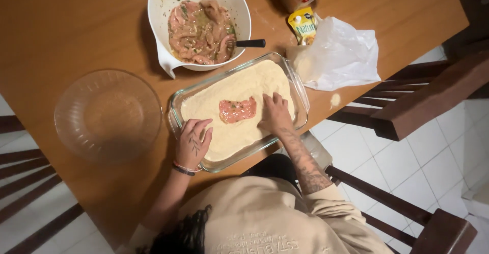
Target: Preparing and breading pieces of chicken in a glass dish for cooking.
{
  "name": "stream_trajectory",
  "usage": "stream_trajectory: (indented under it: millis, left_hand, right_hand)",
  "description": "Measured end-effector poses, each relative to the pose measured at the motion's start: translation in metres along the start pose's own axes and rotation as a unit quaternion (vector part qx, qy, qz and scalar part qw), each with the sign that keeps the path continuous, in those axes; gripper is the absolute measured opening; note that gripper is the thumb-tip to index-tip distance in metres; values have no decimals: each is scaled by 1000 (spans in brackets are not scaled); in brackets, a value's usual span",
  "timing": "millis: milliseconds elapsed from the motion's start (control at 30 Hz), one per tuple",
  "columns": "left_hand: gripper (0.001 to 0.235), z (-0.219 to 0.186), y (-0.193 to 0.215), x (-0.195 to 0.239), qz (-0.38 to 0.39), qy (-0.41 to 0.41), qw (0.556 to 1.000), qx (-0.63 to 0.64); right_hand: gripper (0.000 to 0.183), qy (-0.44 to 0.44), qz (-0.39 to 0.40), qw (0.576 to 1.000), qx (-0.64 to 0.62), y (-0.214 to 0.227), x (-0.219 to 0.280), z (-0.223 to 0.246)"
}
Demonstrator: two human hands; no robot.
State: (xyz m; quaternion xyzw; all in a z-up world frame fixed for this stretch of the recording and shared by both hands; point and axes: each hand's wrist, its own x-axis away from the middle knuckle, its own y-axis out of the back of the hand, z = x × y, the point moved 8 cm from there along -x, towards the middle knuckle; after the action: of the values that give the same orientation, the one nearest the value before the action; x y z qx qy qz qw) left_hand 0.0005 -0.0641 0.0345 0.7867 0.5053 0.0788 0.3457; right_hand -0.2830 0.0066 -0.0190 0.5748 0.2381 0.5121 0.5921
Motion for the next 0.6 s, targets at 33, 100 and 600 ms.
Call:
stream_trajectory:
  millis: [33,100,600]
  left_hand:
    - [24,0,0,1,-2,1,1000,0]
    - [24,-2,0,3,1,2,1000,-2]
    - [22,17,-3,11,10,68,996,64]
  right_hand:
    - [111,2,1,1000,1,-6,-4,-4]
    - [81,16,-18,998,-63,-14,-10,-12]
    - [101,-85,72,994,-11,11,11,-12]
